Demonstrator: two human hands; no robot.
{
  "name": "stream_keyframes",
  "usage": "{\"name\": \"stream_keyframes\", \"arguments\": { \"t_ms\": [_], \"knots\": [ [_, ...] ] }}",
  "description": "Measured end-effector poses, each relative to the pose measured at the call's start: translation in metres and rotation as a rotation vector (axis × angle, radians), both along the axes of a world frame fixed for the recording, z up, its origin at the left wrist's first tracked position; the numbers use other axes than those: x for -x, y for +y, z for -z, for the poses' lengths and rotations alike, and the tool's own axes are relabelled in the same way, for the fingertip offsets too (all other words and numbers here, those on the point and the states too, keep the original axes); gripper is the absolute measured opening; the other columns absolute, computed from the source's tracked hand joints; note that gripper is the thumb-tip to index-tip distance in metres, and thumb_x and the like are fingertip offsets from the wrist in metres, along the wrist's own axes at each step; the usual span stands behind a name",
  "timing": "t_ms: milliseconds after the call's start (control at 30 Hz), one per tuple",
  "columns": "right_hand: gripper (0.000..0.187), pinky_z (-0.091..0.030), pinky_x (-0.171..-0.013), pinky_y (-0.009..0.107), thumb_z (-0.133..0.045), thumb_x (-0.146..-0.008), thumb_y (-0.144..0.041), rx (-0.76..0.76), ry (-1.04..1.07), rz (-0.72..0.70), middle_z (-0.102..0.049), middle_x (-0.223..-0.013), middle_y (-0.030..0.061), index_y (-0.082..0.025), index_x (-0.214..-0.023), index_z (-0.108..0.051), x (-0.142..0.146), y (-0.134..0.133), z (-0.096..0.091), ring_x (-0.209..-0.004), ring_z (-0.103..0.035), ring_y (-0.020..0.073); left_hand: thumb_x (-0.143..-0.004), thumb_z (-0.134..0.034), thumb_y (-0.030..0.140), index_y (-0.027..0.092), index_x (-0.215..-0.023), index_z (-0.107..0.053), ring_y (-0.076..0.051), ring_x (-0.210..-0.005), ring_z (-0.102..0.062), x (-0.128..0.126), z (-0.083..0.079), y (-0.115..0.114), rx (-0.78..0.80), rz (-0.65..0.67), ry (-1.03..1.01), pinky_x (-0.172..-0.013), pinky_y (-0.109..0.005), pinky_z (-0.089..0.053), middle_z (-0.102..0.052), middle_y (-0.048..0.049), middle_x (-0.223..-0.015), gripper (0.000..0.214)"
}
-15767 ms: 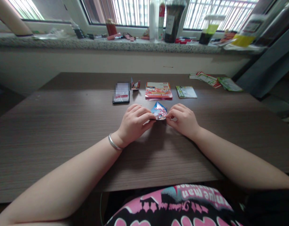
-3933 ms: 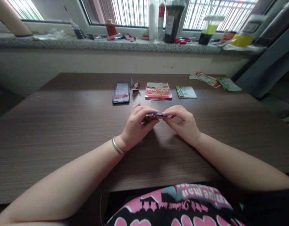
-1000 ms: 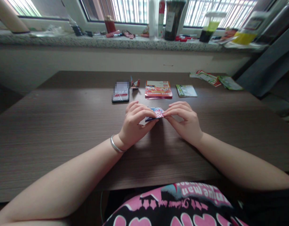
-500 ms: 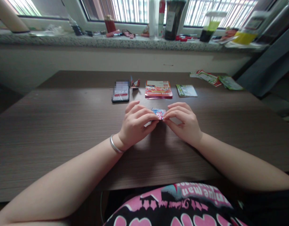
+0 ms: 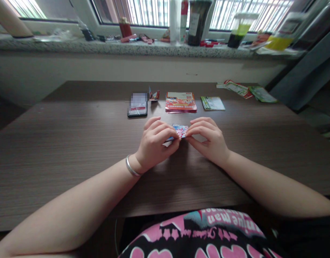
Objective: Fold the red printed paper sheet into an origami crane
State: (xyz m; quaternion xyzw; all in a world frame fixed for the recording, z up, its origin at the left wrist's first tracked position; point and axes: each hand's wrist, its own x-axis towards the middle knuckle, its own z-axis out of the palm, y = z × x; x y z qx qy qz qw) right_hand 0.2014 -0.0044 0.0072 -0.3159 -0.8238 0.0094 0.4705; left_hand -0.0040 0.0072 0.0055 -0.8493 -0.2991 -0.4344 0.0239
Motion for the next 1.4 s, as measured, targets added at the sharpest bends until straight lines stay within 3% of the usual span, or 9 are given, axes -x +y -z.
{"name": "stream_keyframes", "arguments": {
  "t_ms": [200,600,1000,1400],
  "knots": [
    [0.007,-0.052,-0.085,0.039,-0.068,-0.079,-0.021,0.003,-0.024,-0.006,-0.07,-0.083,0.0006,-0.028,-0.081,-0.067,0.001,0.0,0.001,-0.092,-0.062,0.0195,-0.081,-0.065,0.026,0.029,-0.084,-0.065,-0.015,-0.079,-0.061,0.003,0.001,0.003,-0.123,0.014,0.114,-0.103,-0.041,-0.035,-0.072,0.0068,-0.083,0.004],
    [0.005,-0.051,-0.079,0.034,-0.067,-0.079,-0.019,-0.099,-0.161,0.041,-0.068,-0.079,0.0005,-0.024,-0.08,-0.066,-0.002,0.003,0.006,-0.086,-0.06,0.0182,-0.082,-0.064,0.023,0.027,-0.076,-0.065,-0.013,-0.075,-0.059,0.001,-0.002,0.001,-0.191,0.031,0.139,-0.098,-0.038,-0.037,-0.072,0.0097,-0.076,0.007],
    [0.007,-0.049,-0.073,0.032,-0.064,-0.082,-0.024,-0.029,-0.203,0.097,-0.068,-0.077,0.0017,-0.022,-0.076,-0.068,-0.01,0.017,0.017,-0.078,-0.06,0.017,-0.082,-0.065,0.023,0.026,-0.075,-0.065,-0.013,-0.076,-0.058,0.001,-0.001,0.001,-0.199,0.013,0.145,-0.099,-0.038,-0.037,-0.072,0.0097,-0.077,0.008],
    [0.009,-0.046,-0.075,0.031,-0.061,-0.084,-0.024,-0.047,-0.309,0.126,-0.069,-0.081,0.0013,-0.022,-0.078,-0.068,-0.01,0.017,0.014,-0.08,-0.059,0.017,-0.082,-0.065,0.024,0.027,-0.076,-0.065,-0.013,-0.078,-0.059,0.002,0.001,0.001,-0.197,0.011,0.156,-0.101,-0.038,-0.037,-0.072,0.0103,-0.077,0.007]
  ]
}}
